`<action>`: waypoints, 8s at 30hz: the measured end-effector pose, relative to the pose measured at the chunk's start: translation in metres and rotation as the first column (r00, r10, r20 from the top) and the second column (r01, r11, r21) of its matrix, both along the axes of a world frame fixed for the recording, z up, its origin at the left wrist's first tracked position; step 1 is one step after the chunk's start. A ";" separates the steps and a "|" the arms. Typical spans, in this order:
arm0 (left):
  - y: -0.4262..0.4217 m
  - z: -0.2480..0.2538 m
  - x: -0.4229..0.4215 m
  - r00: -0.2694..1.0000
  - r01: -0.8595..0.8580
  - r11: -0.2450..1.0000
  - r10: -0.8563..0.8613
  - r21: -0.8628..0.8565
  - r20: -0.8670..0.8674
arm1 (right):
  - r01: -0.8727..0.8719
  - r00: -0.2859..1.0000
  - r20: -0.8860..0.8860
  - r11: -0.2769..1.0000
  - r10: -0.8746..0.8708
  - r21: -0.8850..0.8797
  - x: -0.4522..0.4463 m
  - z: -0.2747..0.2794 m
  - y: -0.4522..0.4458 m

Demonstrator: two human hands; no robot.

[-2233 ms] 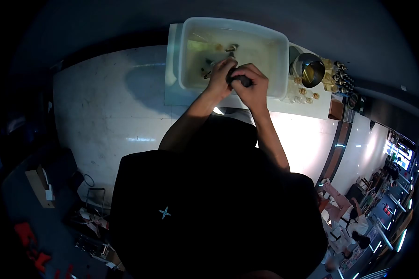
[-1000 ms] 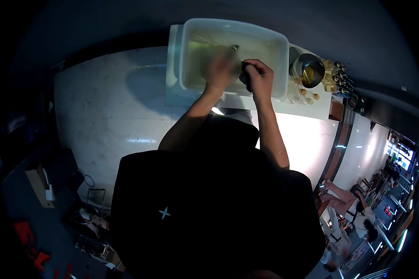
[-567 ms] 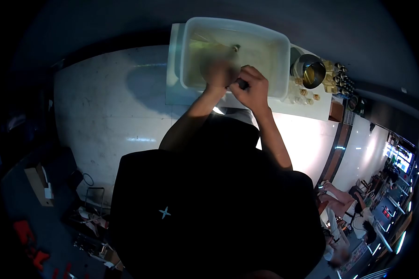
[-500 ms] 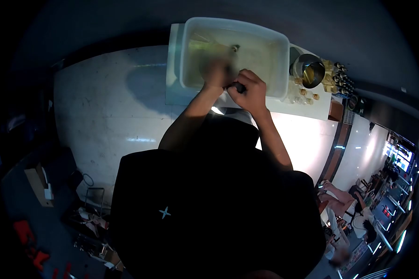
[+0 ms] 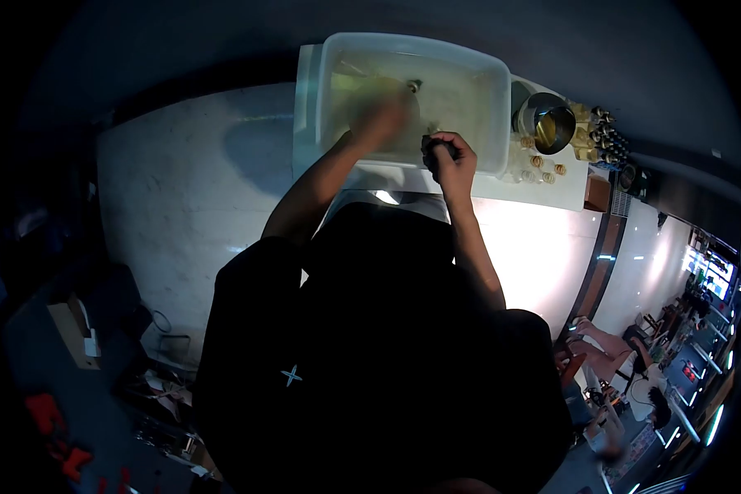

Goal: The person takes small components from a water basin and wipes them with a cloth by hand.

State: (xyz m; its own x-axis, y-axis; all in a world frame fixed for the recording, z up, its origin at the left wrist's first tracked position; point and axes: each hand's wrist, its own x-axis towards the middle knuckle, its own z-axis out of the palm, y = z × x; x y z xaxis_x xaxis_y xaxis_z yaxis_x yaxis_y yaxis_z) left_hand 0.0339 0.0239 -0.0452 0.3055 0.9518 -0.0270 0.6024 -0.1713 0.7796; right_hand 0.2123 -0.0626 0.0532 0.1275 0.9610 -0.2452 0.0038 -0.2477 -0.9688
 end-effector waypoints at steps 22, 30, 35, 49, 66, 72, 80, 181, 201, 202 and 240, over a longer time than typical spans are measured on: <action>-0.005 0.006 0.019 0.750 0.241 0.826 0.175 -0.510 0.638 | 0.138 0.980 -0.134 0.987 -0.149 -0.087 0.005 0.010 0.010; -0.011 0.033 0.006 0.196 0.621 0.485 0.665 -0.616 0.720 | 0.141 0.981 -0.133 0.990 -0.142 -0.013 -0.013 0.021 0.026; -0.014 0.033 0.009 0.082 0.647 0.516 0.685 -0.562 0.724 | 0.087 0.966 0.214 0.963 -0.144 0.255 -0.025 0.012 0.031; -0.025 0.065 0.024 0.065 0.400 0.623 0.712 -0.672 0.699 | 0.107 0.917 0.360 0.975 -0.173 0.196 -0.026 0.021 0.051; -0.028 0.052 0.026 0.064 0.455 0.614 0.700 -0.645 0.712 | -0.006 0.896 0.415 0.930 -0.159 0.368 -0.032 0.009 0.045; -0.027 0.057 0.023 0.055 0.450 0.556 0.764 -0.699 0.643 | 0.198 0.970 0.114 0.970 -0.215 0.138 -0.022 0.012 0.048; -0.027 0.050 0.031 0.020 0.397 0.563 0.784 -0.725 0.620 | -0.357 0.746 0.655 0.758 -0.120 0.546 -0.042 0.035 0.035; 0.011 -0.013 0.047 0.077 0.302 0.463 0.859 -0.833 0.505 | -0.261 0.913 0.351 0.959 0.209 0.109 -0.017 -0.035 0.085; 0.022 0.012 0.055 -0.064 0.250 0.462 0.885 -0.851 0.462 | -0.496 0.743 0.662 0.744 0.097 0.447 -0.020 -0.003 0.083; 0.019 0.004 0.053 -0.028 0.260 0.502 0.858 -0.825 0.513 | -0.481 0.752 0.654 0.749 0.086 0.455 -0.020 -0.008 0.082; 0.014 0.034 0.062 -0.127 0.349 0.613 0.780 -0.709 0.613 | -0.169 0.887 0.457 0.871 -0.070 0.461 -0.018 0.008 0.073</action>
